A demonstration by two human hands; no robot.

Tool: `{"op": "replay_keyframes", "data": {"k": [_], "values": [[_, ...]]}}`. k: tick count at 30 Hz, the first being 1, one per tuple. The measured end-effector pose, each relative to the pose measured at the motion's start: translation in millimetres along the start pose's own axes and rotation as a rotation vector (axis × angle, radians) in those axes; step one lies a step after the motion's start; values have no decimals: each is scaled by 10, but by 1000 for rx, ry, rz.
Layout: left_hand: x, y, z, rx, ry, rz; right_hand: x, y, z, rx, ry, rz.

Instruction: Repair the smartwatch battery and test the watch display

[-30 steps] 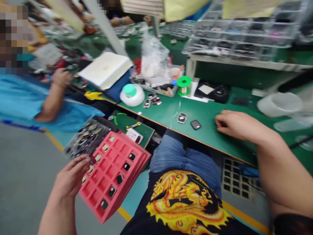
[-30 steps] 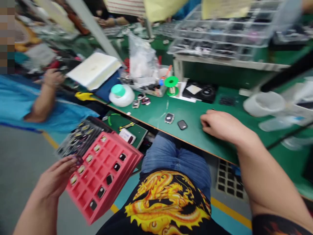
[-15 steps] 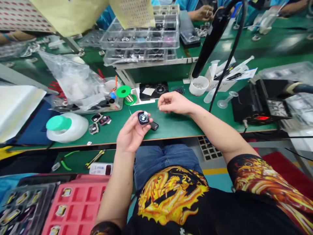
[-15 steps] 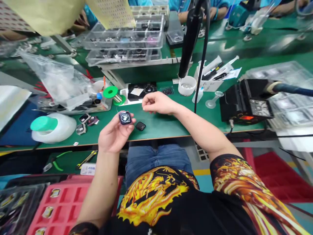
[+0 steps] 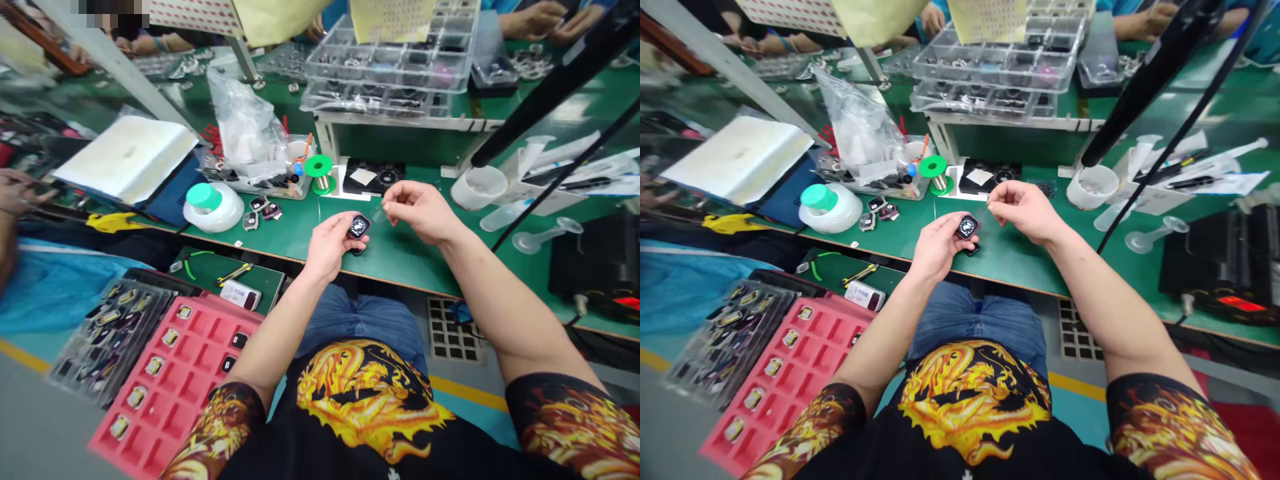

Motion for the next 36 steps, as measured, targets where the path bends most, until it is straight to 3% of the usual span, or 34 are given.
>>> {"op": "replay_keyframes", "data": {"k": [5,9,13,16,19,22,29,36], "values": [[-361,176,-181,-72,-9,-46,-29,-33,47,-28,98,21],[-677,382,-378,-92,-184,-27,-87,-52,182,-61,264,28],[-917,532,-558,-108,-375,-97,-147,-105,362,-47,449,110],[-1067,544,-641,-132,-482,-140,-164,-142,460,-5,546,180],[-1174,514,-648,-121,-518,-164,-164,-151,498,9,583,208],[-1179,492,-607,-111,-498,-161,-152,-150,490,36,575,176],[-904,354,-564,-83,-573,-84,-70,-182,347,62,511,166],[-929,273,-587,-157,-510,-99,-80,-140,388,169,506,118]]}}
Point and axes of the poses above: each hand's wrist, its own x-axis away from the middle knuckle, its own z-axis out of the back of the hand, y = z × x, the point moved 2 cm from there along -x, towards the middle knuckle, and after that the axes turned 9 degrees about z, right-handed, at the moved point
